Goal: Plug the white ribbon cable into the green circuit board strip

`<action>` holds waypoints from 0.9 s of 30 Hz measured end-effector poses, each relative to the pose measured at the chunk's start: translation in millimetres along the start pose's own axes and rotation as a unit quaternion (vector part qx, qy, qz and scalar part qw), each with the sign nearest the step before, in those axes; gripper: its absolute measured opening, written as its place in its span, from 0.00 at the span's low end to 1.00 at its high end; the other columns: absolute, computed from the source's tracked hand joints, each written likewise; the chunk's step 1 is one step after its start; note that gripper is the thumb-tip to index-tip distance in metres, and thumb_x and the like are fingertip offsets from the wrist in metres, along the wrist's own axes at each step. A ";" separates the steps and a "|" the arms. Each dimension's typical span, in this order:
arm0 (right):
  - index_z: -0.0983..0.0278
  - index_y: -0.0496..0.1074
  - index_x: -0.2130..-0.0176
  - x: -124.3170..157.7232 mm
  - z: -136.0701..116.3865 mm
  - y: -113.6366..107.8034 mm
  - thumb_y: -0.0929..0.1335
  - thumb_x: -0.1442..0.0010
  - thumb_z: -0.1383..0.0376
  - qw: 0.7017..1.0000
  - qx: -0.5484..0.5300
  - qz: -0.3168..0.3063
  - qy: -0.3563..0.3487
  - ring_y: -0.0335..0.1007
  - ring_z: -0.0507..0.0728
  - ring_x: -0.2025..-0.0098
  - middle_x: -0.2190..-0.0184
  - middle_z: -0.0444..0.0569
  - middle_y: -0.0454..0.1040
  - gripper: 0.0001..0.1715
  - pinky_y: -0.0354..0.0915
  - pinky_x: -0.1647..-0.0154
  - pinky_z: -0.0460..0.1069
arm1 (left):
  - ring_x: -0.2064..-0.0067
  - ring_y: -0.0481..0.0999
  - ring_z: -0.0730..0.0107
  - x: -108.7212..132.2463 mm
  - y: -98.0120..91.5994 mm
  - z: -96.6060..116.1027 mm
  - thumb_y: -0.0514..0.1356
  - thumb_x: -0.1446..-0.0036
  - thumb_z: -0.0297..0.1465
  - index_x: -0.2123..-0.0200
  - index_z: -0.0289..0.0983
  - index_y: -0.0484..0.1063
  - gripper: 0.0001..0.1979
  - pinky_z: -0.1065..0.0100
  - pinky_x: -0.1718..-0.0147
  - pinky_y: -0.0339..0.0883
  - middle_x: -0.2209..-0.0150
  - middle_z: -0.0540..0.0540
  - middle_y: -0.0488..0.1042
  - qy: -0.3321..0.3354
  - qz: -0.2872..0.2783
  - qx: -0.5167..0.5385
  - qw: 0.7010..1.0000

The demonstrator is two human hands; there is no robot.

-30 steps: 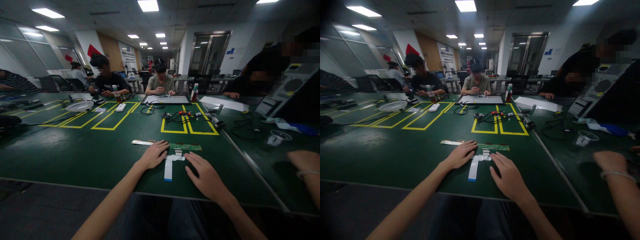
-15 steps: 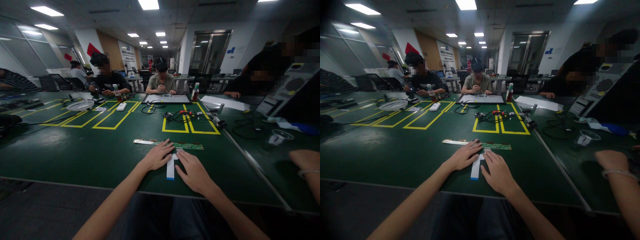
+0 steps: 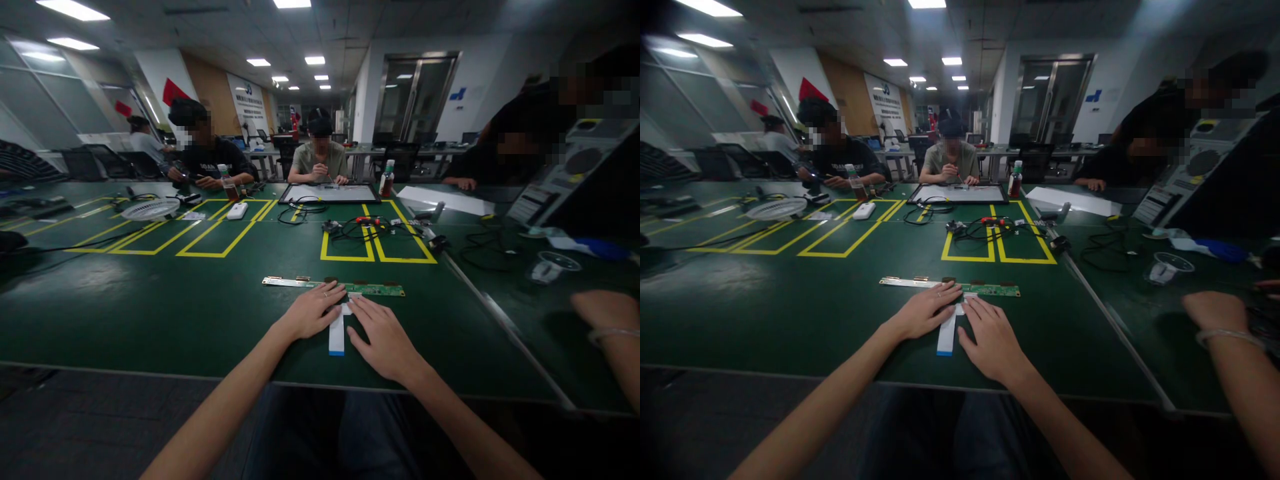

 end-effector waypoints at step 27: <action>0.67 0.64 0.28 7.3 -0.9 -0.6 0.62 0.28 0.61 0.999 0.022 0.017 0.016 0.58 0.65 0.26 0.29 0.56 0.66 0.33 0.60 0.28 0.62 | 0.23 0.54 0.58 -7.9 -0.4 -0.8 0.51 0.25 0.42 0.29 0.36 0.63 0.28 0.50 0.24 0.48 0.25 0.39 0.59 0.004 0.029 0.004 1.000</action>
Point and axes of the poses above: each hand's wrist, its own x-axis away from the middle knuckle, its own y-axis out of the palm, z = x × y, the point moved 8 cm from there along -x, towards the middle knuckle
